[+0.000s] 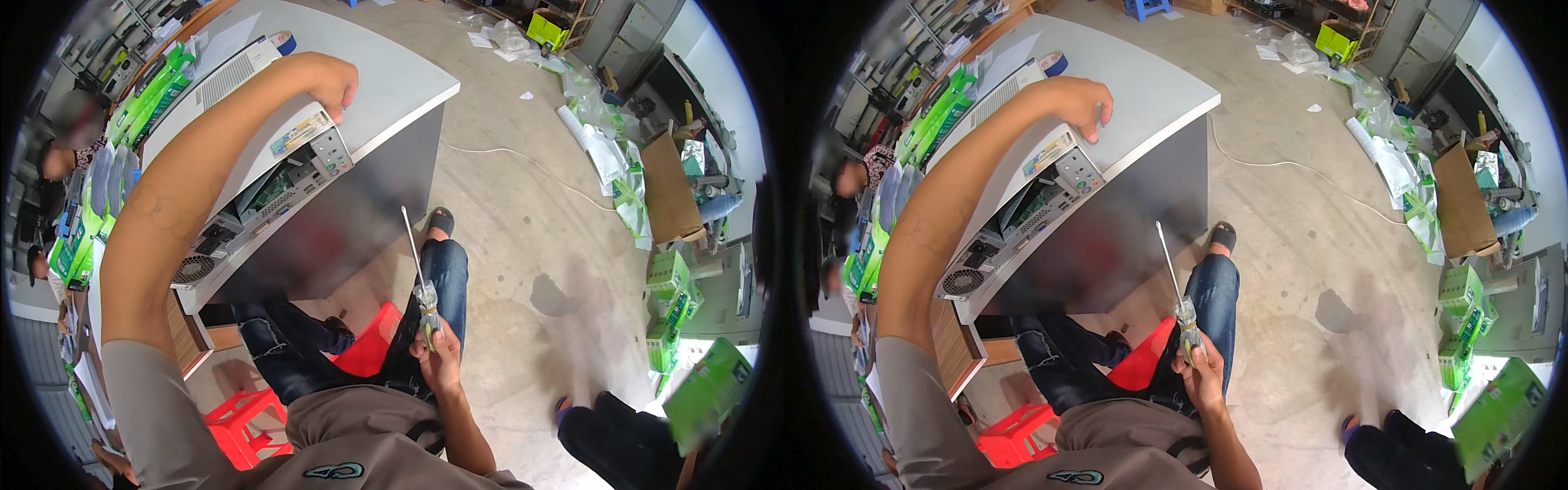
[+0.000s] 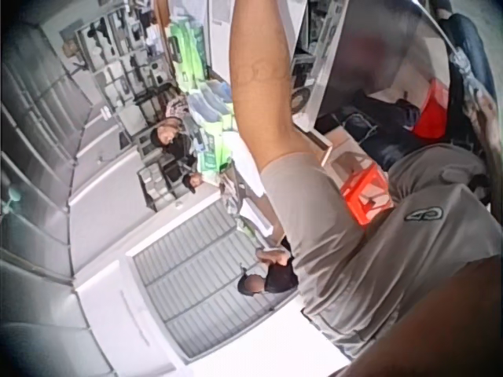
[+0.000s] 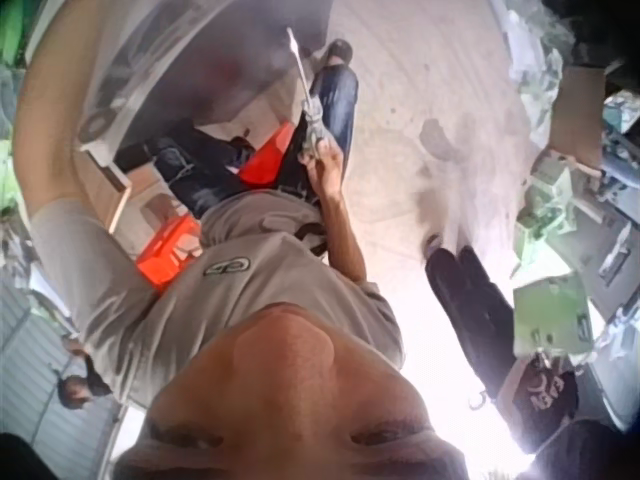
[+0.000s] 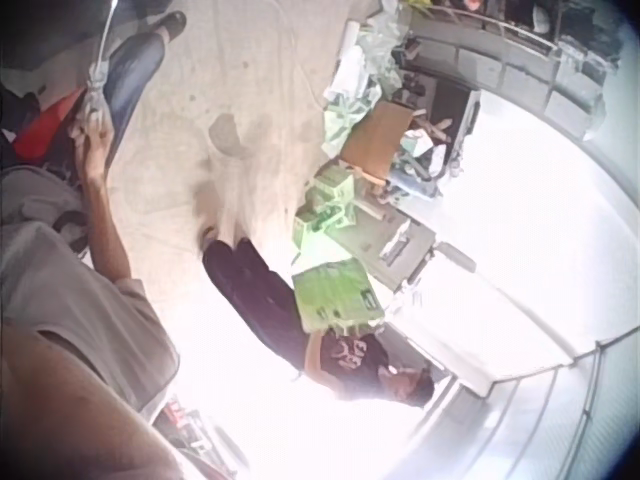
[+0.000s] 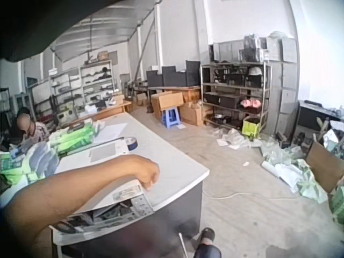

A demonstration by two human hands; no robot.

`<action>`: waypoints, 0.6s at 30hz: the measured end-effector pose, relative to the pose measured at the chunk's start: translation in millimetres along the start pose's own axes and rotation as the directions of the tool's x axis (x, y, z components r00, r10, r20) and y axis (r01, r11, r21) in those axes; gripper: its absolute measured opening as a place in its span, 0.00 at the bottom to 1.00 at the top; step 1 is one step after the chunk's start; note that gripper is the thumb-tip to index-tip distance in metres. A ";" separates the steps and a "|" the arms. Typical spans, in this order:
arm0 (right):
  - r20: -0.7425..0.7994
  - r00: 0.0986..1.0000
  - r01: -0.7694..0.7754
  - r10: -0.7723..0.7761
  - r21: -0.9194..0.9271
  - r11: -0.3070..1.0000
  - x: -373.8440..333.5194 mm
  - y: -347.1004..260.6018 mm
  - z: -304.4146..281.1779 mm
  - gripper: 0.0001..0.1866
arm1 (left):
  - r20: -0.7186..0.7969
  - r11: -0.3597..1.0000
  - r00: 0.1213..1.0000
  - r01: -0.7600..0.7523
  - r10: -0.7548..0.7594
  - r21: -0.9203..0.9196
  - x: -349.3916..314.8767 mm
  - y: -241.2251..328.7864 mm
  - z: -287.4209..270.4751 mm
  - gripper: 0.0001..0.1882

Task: The person removes screws from a white computer case using a screwdriver, lifts the case, and removes more screws from a metal internal printer component.

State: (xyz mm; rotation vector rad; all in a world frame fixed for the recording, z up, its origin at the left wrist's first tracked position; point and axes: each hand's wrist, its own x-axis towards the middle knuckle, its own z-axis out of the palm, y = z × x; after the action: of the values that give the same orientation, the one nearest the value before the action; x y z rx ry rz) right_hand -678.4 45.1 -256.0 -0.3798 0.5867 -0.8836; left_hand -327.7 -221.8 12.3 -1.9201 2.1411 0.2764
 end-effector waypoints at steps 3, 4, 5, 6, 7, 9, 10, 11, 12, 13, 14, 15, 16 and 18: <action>-0.023 1.000 0.003 -0.003 0.013 1.000 -0.7 -1.0 0.1 0.28 | 0.252 0.991 0.959 0.130 -0.128 0.007 30.7 -9.3 11.8 0.12; -0.028 1.000 0.009 -0.008 0.014 1.000 -0.8 -0.9 -0.2 0.27 | 0.226 0.988 0.969 0.121 -0.096 -0.097 34.8 -15.6 16.9 0.11; -0.032 0.999 0.013 -0.012 0.015 1.000 -0.5 0.0 -0.7 0.26 | 0.194 0.974 0.978 0.111 -0.071 -0.200 36.8 -23.2 23.0 0.11; -0.026 1.000 -0.011 0.011 0.015 1.000 0.2 0.2 -4.1 0.26 | 0.206 0.970 0.975 0.132 -0.089 -0.205 38.1 -21.7 26.0 0.11; -0.014 1.000 -0.006 0.006 0.014 1.000 0.8 0.0 -6.9 0.25 | 0.179 0.971 0.981 0.117 -0.079 -0.211 39.0 -16.9 24.5 0.10; -0.041 0.999 0.001 -0.001 -0.004 1.000 1.1 -1.2 -2.4 0.23 | 0.156 0.968 0.985 0.112 -0.078 -0.223 38.0 -12.7 23.7 0.10; -0.040 0.999 -0.011 0.010 -0.009 1.000 0.8 0.7 -3.1 0.23 | 0.175 0.957 0.981 0.133 -0.089 -0.258 37.6 -12.2 24.4 0.10; -0.025 1.000 -0.016 0.016 -0.004 1.000 1.7 1.4 -4.5 0.23 | 0.189 0.944 0.977 0.152 -0.098 -0.293 37.5 -12.0 23.5 0.09; -0.011 1.000 -0.021 0.021 0.002 1.000 2.0 1.5 -5.0 0.23 | 0.189 0.941 0.976 0.158 -0.104 -0.299 38.0 -11.5 22.6 0.09; -0.010 1.000 -0.027 0.027 -0.003 1.000 1.8 1.4 -5.0 0.23 | 0.224 0.948 0.969 0.161 -0.099 -0.275 38.7 -10.9 21.8 0.10; 0.007 1.000 -0.030 0.030 -0.001 1.000 0.8 2.2 -3.3 0.22 | 0.253 0.954 0.962 0.171 -0.107 -0.246 31.2 -12.1 18.2 0.11; 0.009 1.000 -0.030 0.030 0.002 1.000 0.7 2.3 -3.2 0.22 | 0.254 0.952 0.961 0.173 -0.108 -0.251 30.4 -10.9 18.2 0.11; 0.007 0.999 -0.034 0.034 -0.002 0.999 0.6 2.6 -3.4 0.22 | 0.212 0.972 0.975 0.111 -0.066 -0.209 28.8 -9.8 18.8 0.12; -0.027 0.999 -0.019 0.020 0.017 1.000 0.4 3.6 -3.9 0.21 | 0.171 0.984 0.985 0.057 -0.028 -0.168 25.1 -6.7 17.9 0.13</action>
State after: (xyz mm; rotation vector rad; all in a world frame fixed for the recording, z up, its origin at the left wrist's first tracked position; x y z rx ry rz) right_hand -678.4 46.6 -261.0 -0.3467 0.6063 -0.8755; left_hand -322.5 -240.8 -12.3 -1.9529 2.0226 0.6106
